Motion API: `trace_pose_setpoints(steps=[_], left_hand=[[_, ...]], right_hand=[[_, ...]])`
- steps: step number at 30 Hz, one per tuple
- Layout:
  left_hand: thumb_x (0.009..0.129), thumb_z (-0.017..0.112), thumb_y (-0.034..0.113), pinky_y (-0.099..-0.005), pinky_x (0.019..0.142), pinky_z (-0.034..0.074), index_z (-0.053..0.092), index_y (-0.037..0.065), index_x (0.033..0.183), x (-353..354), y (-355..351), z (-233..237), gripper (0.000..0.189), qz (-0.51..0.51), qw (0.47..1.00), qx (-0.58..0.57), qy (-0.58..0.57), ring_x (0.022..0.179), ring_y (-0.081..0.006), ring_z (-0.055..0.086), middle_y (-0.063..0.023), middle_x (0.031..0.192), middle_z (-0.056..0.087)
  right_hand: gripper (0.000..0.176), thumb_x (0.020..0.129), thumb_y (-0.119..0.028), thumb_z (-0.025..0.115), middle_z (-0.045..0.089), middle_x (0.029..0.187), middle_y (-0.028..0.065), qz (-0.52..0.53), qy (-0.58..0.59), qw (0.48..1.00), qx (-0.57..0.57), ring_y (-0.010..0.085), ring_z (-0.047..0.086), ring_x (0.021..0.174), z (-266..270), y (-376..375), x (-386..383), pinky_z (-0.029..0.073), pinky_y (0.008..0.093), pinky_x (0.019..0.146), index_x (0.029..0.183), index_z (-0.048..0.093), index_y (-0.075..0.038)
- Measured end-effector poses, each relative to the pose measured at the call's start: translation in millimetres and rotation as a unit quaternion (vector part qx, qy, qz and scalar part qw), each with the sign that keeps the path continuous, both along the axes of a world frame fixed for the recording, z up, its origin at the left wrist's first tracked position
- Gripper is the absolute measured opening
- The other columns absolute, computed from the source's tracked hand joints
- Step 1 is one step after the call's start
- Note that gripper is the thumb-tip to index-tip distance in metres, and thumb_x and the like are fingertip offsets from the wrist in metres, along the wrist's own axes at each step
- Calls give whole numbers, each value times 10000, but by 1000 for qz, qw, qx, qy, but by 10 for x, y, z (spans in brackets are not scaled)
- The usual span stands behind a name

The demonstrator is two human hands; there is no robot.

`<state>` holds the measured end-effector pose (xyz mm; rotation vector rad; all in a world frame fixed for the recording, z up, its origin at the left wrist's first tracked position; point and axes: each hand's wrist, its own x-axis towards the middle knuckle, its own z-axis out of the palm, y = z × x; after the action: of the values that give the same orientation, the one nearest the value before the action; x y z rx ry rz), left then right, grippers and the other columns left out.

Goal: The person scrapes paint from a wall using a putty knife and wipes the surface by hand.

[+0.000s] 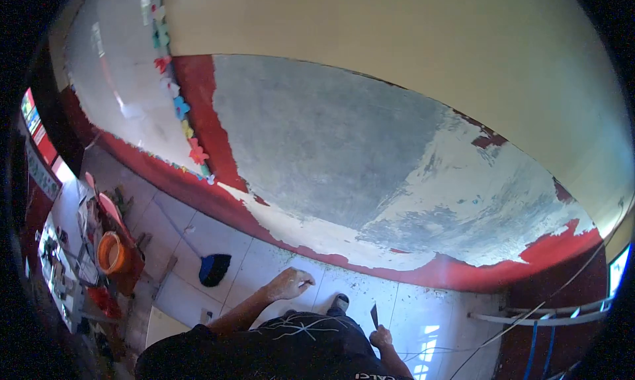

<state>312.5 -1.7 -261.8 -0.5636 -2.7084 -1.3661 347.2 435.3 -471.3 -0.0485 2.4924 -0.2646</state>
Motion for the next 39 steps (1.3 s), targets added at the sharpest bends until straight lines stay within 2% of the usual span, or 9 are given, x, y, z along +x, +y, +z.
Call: trace_pose_setpoints(steps=[5, 8, 14, 17, 20, 24, 28, 35, 39], left_hand=[[772, 679, 218, -374, 638, 510, 657, 19, 801, 253, -284, 111, 202, 52, 993, 13, -102, 681, -301, 644, -157, 756, 662], [757, 693, 220, -371, 621, 509, 654, 20, 773, 387, -412, 63, 204, 109, 988, -27, -110, 657, -298, 640, -161, 717, 651], [759, 705, 112, -335, 645, 523, 634, 20, 780, 473, -450, -110, 118, 119, 986, 106, 43, 688, -260, 647, -124, 792, 662], [776, 711, 106, -309, 659, 520, 627, 15, 789, 411, -382, -75, 124, 82, 982, 169, 26, 710, -209, 643, -120, 806, 661], [808, 691, 90, -285, 673, 515, 612, 14, 841, 229, -194, 81, 114, 113, 978, 165, -63, 746, -142, 628, -82, 847, 659], [877, 629, 135, -279, 801, 489, 528, -8, 1059, -342, 223, 35, 253, 87, 929, 345, -105, 933, -143, 592, -106, 1052, 616], [921, 564, 208, -312, 880, 465, 402, 3, 1217, -945, 570, 831, 396, 68, 859, 484, -153, 965, -185, 560, -103, 1040, 555], [934, 530, 336, -299, 745, 521, 434, 23, 1192, -1855, 1137, 1804, 417, 135, 812, 564, -72, 834, -164, 603, -86, 909, 584], [925, 540, 348, -342, 623, 554, 514, 65, 1081, -2318, 1398, 2104, 324, -10, 750, 645, -143, 805, -196, 634, -114, 927, 628]], right_hand=[[389, 803, -188, 475, 586, 1048, 312, 14, 9, 1000, -2, 447, 567, 1019, 311, 61, -53, 457, 475, 894, 1130, 479, 22], [440, 805, -184, 471, 583, 1024, 326, -95, 12, 995, -30, 471, 568, 989, 880, -336, -131, 463, 503, 860, 1202, 411, -3], [452, 829, -191, 459, 581, 979, 334, -69, 99, 989, -84, 500, 570, 931, 707, -706, -352, 461, 541, 817, 1247, 350, -56], [387, 824, -133, 489, 615, 886, 281, -73, 98, 979, -161, 453, 617, 766, 1063, -1101, -566, 498, 515, 682, 1193, 397, -65], [452, 819, -122, 557, 568, 716, 118, -166, 12, 936, -311, 199, 574, 531, 1339, -1446, -831, 477, 344, 459, 1231, 375, -75], [344, 886, -119, 515, 539, 721, 79, -146, 2, 819, -555, 157, 534, 514, 2304, -1956, -995, 470, 297, 473, 1195, 373, -62], [314, 955, -153, 410, 535, 735, 80, -125, -36, 715, -687, 149, 505, 460, 3327, -2187, -1173, 440, 265, 429, 1256, 329, -119], [312, 974, -182, 373, 524, 710, 81, -39, 21, 692, -720, 128, 467, 433, 3954, -1950, -1935, 393, 242, 396, 1275, 324, -119], [311, 965, -158, 363, 533, 739, 88, -15, 56, 677, -733, 132, 484, 466, 4205, -1793, -2367, 403, 244, 420, 1266, 326, -87]])
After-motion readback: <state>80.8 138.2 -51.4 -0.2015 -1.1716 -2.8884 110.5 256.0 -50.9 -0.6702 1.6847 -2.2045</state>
